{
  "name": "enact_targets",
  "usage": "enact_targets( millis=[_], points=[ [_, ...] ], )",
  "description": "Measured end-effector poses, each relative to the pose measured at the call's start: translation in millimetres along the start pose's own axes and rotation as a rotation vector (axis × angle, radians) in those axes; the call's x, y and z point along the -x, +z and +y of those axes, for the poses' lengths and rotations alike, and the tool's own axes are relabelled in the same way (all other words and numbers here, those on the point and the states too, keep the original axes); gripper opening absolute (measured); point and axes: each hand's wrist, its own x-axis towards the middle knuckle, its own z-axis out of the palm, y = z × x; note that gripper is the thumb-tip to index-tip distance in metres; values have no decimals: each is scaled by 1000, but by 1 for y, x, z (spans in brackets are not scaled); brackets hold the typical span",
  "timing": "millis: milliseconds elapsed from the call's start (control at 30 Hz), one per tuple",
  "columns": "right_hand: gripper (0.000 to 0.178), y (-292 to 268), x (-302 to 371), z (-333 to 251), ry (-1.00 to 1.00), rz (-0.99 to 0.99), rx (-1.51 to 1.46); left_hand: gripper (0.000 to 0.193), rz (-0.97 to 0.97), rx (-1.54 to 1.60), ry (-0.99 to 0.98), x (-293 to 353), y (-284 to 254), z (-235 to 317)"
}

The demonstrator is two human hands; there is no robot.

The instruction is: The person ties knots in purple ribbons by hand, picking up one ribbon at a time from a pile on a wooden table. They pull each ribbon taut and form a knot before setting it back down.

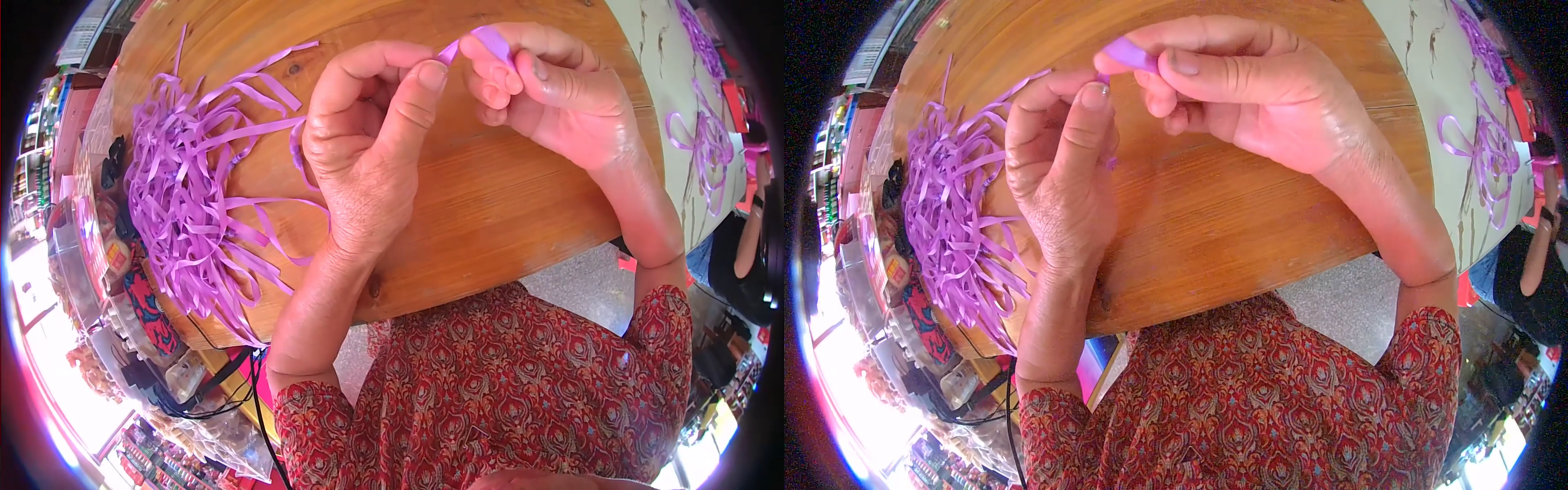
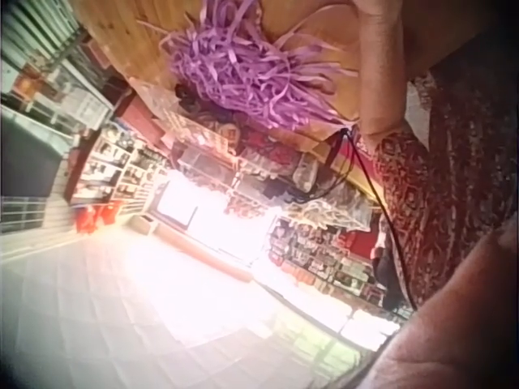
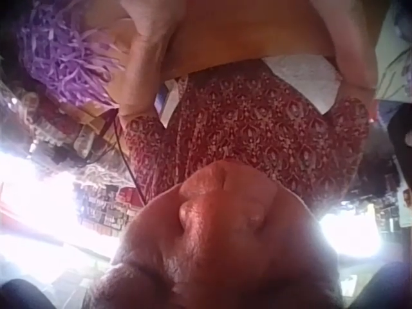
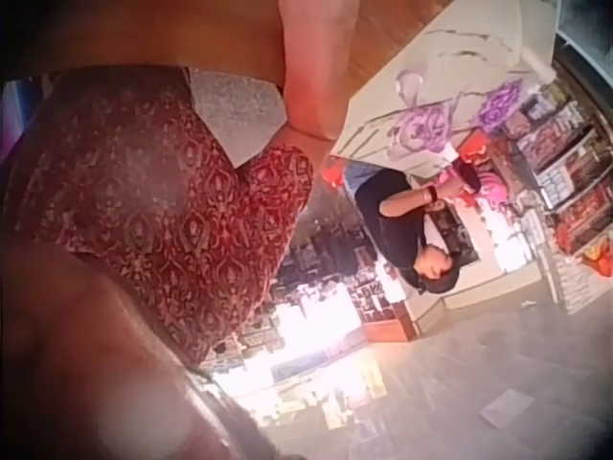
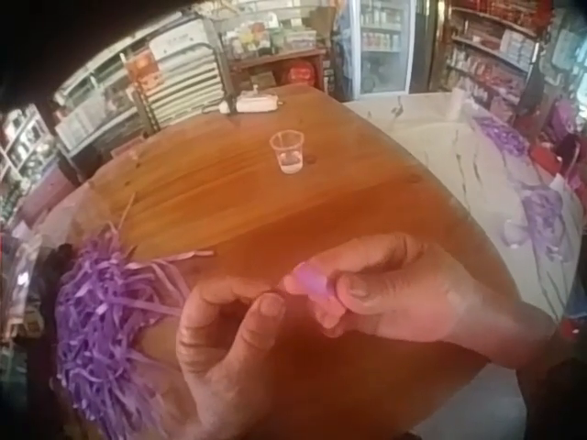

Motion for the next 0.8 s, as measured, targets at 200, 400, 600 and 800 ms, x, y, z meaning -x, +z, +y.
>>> enact_targets(
  millis=[200, 400, 600, 800],
  points=[
    [34, 23, 2, -9, 49, 157, -242, 10, -40, -235, 191, 1, 3, 3],
    [38, 29, 3, -13, 115, 270, -261, 6, 15, -330, 153, 3, 4, 0],
    [37, 31, 0, -11, 124, 279, -307, 7, 45, -162, 39, 5, 5, -3],
    [23, 27, -3, -10, 95, 256, -384, 7, 61, -57, -148, 3, 4, 4]
  ],
)
